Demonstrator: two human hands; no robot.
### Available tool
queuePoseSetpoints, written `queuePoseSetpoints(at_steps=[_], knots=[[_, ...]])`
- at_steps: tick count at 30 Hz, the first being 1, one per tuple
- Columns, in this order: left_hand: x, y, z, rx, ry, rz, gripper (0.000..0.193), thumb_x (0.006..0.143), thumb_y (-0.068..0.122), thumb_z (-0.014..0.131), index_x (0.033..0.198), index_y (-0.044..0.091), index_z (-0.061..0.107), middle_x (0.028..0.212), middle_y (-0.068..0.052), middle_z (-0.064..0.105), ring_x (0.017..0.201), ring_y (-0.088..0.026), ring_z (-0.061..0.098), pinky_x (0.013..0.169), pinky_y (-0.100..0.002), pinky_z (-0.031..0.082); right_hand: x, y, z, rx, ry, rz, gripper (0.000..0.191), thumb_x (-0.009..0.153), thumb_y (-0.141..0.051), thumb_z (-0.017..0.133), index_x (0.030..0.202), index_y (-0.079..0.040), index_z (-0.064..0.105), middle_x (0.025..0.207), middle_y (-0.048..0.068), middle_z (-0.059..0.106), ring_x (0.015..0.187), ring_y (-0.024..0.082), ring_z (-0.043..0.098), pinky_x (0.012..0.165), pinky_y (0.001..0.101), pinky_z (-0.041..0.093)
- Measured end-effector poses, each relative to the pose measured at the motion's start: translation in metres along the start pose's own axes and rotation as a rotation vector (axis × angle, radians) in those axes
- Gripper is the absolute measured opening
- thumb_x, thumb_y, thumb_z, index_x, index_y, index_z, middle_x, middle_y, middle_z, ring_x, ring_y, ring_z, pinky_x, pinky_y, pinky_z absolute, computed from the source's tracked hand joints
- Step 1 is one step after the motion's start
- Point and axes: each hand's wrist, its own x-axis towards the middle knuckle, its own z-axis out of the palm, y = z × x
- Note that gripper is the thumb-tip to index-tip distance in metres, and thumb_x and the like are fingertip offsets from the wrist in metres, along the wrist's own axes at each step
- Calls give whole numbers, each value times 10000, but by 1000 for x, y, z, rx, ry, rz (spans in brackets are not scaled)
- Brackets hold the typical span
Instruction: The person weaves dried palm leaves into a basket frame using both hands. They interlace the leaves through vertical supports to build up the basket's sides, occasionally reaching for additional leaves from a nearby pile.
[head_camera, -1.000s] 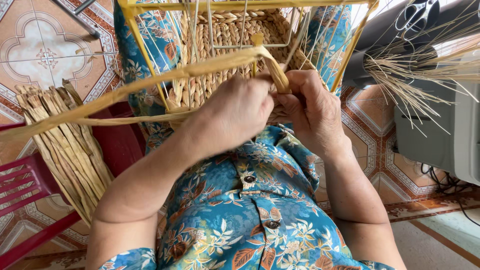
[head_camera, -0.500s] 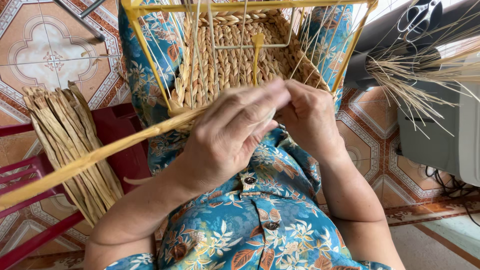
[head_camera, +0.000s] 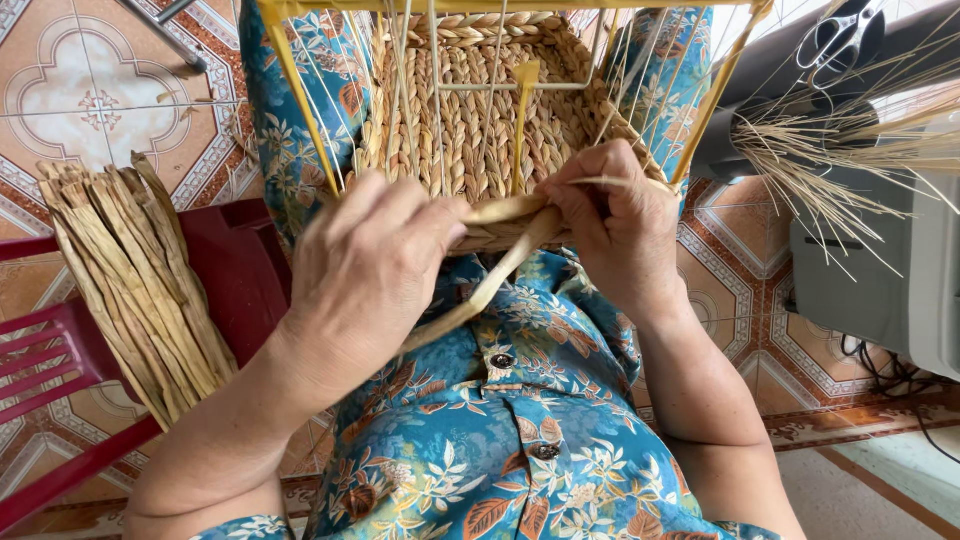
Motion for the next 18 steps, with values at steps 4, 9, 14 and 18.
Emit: queuePoseSetpoints(at_steps=[4, 9, 14, 18], knots=[[5, 23, -5, -180, 152, 229, 636, 836, 300, 775, 1302, -106, 626, 1042, -163, 590, 934, -280, 571, 781, -392, 548, 3, -3, -8, 127, -12, 139, 104, 1055, 37, 638, 1134, 9, 578, 958, 65, 724, 801, 120, 730, 643, 228, 600], [14, 35, 4, 78, 118, 244, 356, 929, 46, 693, 1258, -88, 663, 1016, -132, 589, 862, -211, 619, 734, -295, 609, -1, -24, -21, -75, 154, 61, 62, 1059, 51, 661, 1096, 2, 668, 920, 83, 735, 731, 127, 671, 616, 263, 522], [12, -1, -7, -87, 13, 196, 221, 1003, 106, 709, 1176, -30, 722, 818, -110, 639, 658, -151, 631, 448, -231, 545, 0, -33, -9, -308, -65, -317, 385, 883, -21, 751, 1247, 35, 637, 1074, 158, 681, 881, 259, 695, 743, 341, 567], [13, -5, -11, -6, 200, 219, 181, 979, 151, 746, 1098, 15, 739, 793, -57, 638, 697, -162, 634, 488, -264, 539, 4, -21, 2, -369, -25, -251, 200, 949, -21, 787, 1137, -46, 724, 888, 76, 649, 765, 209, 676, 677, 337, 528]])
